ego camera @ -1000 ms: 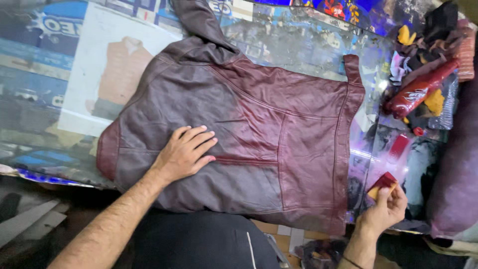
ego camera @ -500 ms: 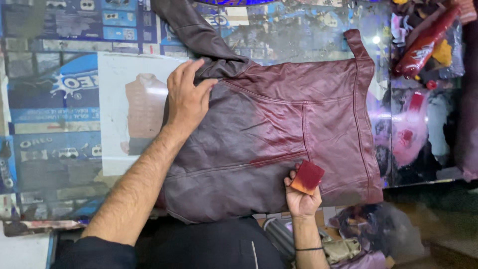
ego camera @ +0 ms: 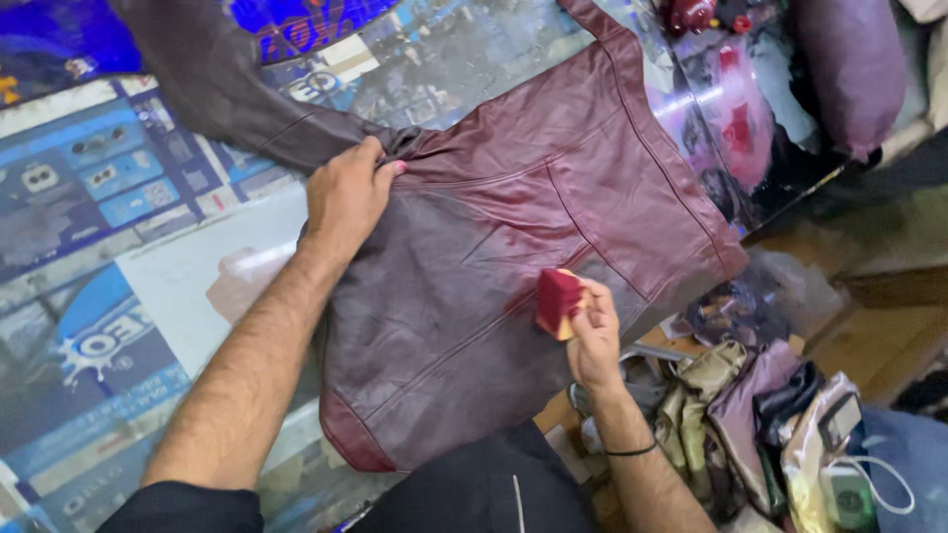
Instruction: The person applies red dye to a maroon leather jacket laid on a work table. They rub the dye into the leather with a sponge, periodically dipping the sponge into a dye bottle and working the color across different sections of the jacket, repositioning the garment as they go.
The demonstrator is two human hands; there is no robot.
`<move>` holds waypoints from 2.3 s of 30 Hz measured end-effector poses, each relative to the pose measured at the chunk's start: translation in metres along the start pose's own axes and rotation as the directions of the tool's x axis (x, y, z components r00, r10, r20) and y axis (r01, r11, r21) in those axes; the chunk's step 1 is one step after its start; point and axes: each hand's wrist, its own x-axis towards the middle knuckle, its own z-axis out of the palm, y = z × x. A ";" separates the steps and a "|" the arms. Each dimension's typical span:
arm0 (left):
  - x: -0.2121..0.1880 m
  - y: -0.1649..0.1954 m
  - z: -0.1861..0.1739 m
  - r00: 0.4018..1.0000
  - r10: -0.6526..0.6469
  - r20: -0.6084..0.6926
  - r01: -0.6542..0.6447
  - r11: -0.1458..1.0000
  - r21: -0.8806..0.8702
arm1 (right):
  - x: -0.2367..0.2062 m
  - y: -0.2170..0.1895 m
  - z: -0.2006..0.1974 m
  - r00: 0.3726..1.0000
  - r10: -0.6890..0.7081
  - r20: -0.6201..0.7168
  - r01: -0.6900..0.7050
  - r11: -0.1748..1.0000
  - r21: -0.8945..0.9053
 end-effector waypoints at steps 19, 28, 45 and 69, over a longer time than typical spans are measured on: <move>0.004 -0.059 0.012 0.995 0.053 0.087 -0.007 0.888 -0.460 | 0.087 0.053 0.139 0.908 -0.297 0.295 0.346 0.137 -0.928; 0.001 -0.061 0.015 0.995 0.062 0.073 -0.024 0.904 -0.428 | 0.097 0.043 0.159 0.891 -0.333 0.308 0.377 0.163 -0.912; -0.002 -0.060 0.016 0.995 0.004 0.100 0.034 0.926 -0.375 | 0.080 0.005 0.110 0.944 -0.271 0.188 0.124 -0.235 -0.964; -0.002 -0.055 0.011 0.998 0.023 0.057 0.001 0.916 -0.400 | 0.114 0.028 0.155 0.927 -0.260 0.271 0.347 0.316 -0.883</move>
